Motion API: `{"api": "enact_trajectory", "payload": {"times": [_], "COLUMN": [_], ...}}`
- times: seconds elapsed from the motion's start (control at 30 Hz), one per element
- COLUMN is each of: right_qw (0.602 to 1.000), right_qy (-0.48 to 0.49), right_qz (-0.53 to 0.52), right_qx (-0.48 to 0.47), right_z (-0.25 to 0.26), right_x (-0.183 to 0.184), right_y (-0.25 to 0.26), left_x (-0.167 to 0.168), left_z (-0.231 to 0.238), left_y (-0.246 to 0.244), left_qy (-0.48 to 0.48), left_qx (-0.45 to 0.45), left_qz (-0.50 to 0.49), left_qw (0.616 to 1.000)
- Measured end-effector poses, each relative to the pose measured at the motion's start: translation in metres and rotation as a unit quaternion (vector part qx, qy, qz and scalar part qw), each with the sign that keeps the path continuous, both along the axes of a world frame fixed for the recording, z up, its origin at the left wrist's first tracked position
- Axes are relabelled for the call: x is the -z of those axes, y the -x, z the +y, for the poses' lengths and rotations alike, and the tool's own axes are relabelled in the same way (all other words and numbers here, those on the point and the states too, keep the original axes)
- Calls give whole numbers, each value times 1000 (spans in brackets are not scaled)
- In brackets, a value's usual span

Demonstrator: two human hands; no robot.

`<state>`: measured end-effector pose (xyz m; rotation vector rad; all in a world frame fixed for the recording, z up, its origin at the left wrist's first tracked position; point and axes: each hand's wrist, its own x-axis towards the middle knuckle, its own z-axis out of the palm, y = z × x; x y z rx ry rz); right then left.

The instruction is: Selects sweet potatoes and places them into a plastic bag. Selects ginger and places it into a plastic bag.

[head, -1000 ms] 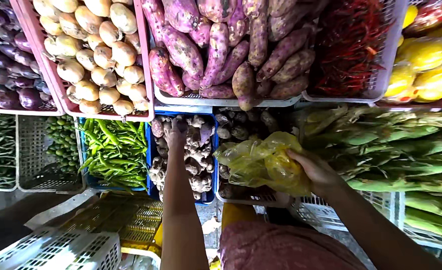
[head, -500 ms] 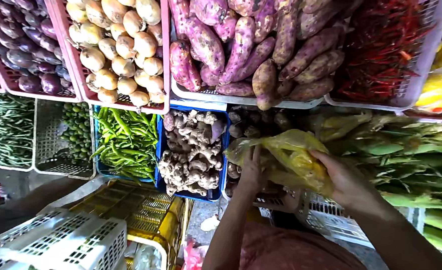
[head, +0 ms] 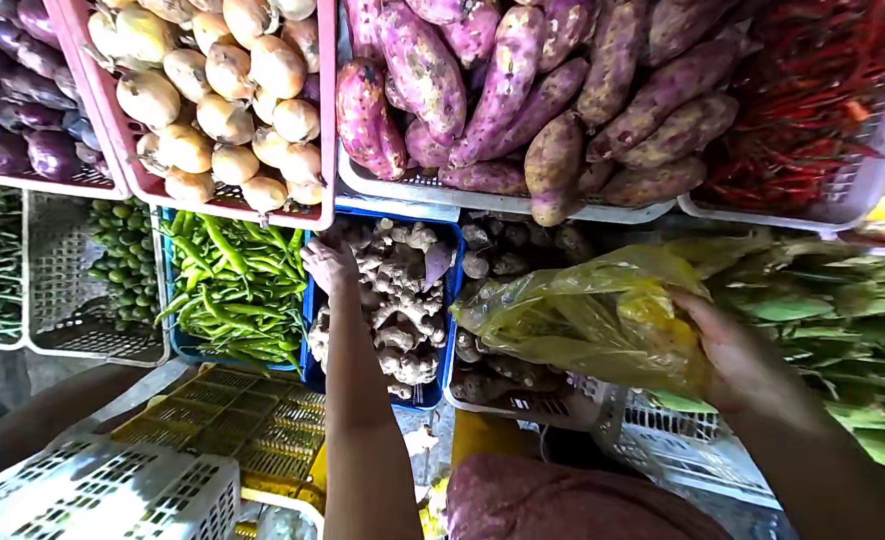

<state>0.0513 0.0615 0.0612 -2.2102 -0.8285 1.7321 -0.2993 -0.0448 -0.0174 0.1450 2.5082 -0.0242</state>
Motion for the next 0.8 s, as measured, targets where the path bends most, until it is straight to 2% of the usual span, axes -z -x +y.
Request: {"api": "enact_trajectory", "payload": {"times": [0.03,0.1,0.17,0.23,0.3,0.33,0.4,0.43,0.47,0.53,0.57,0.6,0.7,0.73,0.8], "right_qw": [1000,1000,1000,1000,1000,1000,999,999,999,999,999,998,993,991,989], "right_qy": [2,5,7,6,-2,-2,2,7,12,14,12,8,9,11,5], "right_qz": [-7,-11,2,11,16,19,25,32,37,39,45,56,107,118,128], "right_qx": [-3,-8,-6,-4,3,8,23,24,25,24,25,30,50,57,79], "right_z": [0,-1,-3,-2,0,0,0,1,1,-2,-3,-5,-8,-9,-8], "right_x": [0,2,3,1,-1,-4,-8,-8,-9,-11,-13,-13,-15,-15,-11], "right_y": [1,1,1,1,1,0,-4,-6,-7,-8,-8,-9,-20,-27,-43], "left_x": [5,38,19,37,71,72,48,31,18,0,-6,-10,-15,-16,-22], "left_z": [-2,-18,-2,-4,-30,-44,-61,-67,-74,-79,-73,-65,-38,-32,-24], "left_y": [-8,-20,-11,2,8,5,-15,-32,-54,-109,-138,-167,-228,-235,-228], "left_qy": [-21,-115,-50,-35,-100,-138,-221,-280,-368,-509,-531,-519,-405,-381,-396], "left_qx": [25,70,40,28,42,50,46,41,36,42,56,75,192,223,211], "left_qz": [43,182,53,30,88,88,67,38,-16,-160,-217,-262,-325,-341,-347], "left_qw": [999,974,997,999,990,985,972,958,929,845,817,810,833,830,824]}}
